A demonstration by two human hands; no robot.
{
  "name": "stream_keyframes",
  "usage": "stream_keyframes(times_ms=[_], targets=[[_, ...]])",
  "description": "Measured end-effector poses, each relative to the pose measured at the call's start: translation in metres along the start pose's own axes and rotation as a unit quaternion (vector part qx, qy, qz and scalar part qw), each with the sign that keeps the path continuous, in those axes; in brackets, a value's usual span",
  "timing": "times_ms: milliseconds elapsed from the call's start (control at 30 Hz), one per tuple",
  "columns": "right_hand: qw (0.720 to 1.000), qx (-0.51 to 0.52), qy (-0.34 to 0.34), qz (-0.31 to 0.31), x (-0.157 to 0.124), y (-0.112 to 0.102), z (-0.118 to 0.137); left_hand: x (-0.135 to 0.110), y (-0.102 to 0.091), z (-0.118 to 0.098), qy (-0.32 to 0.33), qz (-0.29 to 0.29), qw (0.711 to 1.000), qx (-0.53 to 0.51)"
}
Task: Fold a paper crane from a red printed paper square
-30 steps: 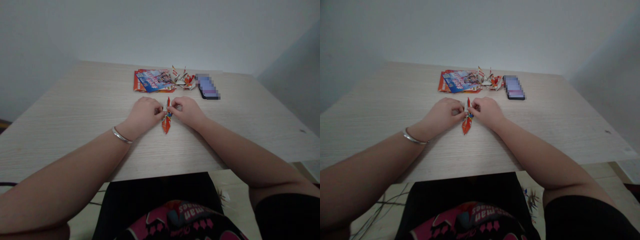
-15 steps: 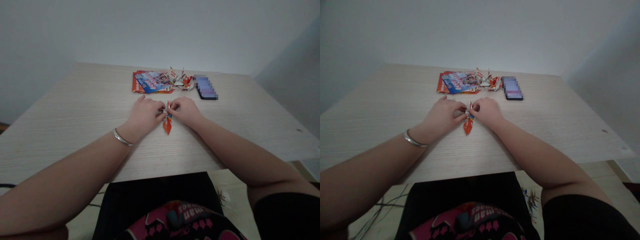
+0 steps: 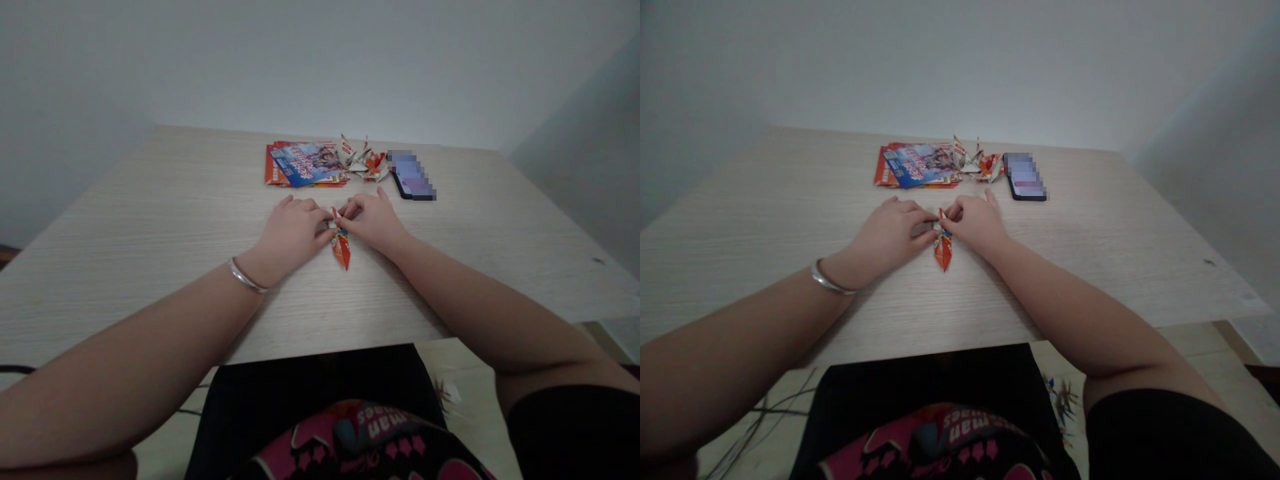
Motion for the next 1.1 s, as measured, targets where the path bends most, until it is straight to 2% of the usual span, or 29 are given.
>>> stream_keyframes(times_ms=[167,367,500,733,967,1100], targets=[[1.0,-0.012,-0.018,0.006,-0.002,0.001,0.002,0.0,0.002,-0.001,0.005,0.006,1.0,-0.001],[0.992,-0.103,-0.077,0.009,-0.007,-0.004,0.021,-0.001,0.002,-0.001,0.028,-0.011,0.999,-0.041],[0.984,-0.134,-0.113,0.018,-0.008,-0.006,0.028,0.001,0.004,-0.003,0.027,0.017,0.998,-0.058],[0.991,-0.05,-0.111,0.061,-0.006,-0.003,0.013,0.003,0.013,0.005,0.009,0.025,0.997,-0.073],[0.992,-0.026,-0.087,0.087,-0.005,0.004,0.0,0.007,0.021,0.017,-0.062,0.048,0.995,-0.067],[0.991,-0.048,-0.082,0.092,-0.005,0.003,-0.001,0.006,0.02,0.015,-0.052,0.049,0.995,-0.071]])
Point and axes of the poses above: each hand's wrist, its own x-axis towards the middle knuckle, its own y-axis out of the palm, z = x × y, the point moved 10 cm from there along x, towards the middle knuckle, and after that the axes turned 9 degrees about -y, right-handed, at the moved point
